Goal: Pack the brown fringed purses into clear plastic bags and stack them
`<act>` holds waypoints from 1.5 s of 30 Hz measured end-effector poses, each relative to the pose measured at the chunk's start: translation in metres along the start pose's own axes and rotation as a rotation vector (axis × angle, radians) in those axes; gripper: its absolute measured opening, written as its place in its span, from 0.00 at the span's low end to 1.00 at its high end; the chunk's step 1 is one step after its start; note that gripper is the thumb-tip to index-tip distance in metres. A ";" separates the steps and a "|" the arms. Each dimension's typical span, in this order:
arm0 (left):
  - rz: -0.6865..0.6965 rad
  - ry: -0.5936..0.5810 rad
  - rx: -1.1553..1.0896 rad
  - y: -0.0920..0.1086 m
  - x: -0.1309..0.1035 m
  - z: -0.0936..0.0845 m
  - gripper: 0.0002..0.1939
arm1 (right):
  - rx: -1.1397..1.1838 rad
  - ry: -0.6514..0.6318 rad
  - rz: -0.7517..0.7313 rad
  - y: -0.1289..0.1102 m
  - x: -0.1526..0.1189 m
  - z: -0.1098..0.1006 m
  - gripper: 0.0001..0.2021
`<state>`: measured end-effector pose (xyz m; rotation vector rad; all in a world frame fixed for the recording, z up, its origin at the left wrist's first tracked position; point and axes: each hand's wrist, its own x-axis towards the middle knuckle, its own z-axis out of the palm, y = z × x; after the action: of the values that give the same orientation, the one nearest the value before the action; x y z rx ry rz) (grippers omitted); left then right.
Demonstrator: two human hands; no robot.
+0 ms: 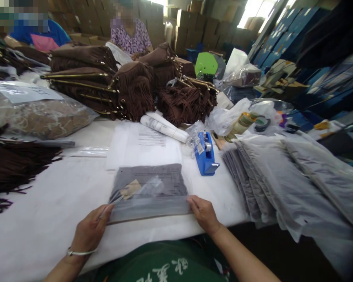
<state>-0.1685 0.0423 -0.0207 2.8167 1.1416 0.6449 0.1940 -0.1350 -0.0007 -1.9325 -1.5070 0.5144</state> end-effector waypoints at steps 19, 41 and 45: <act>0.251 -0.062 -0.202 0.084 0.084 0.014 0.11 | 0.267 0.312 0.411 0.014 0.029 -0.020 0.19; 0.362 0.053 -0.116 0.079 0.086 0.018 0.15 | 0.262 0.739 0.396 0.058 0.084 -0.092 0.20; 0.357 0.066 -0.117 0.080 0.086 0.017 0.14 | 0.340 0.602 0.312 0.044 0.097 -0.098 0.22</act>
<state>-0.0538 0.0443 0.0095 2.9376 0.5847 0.7989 0.3145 -0.0712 0.0476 -1.8294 -0.6977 0.2570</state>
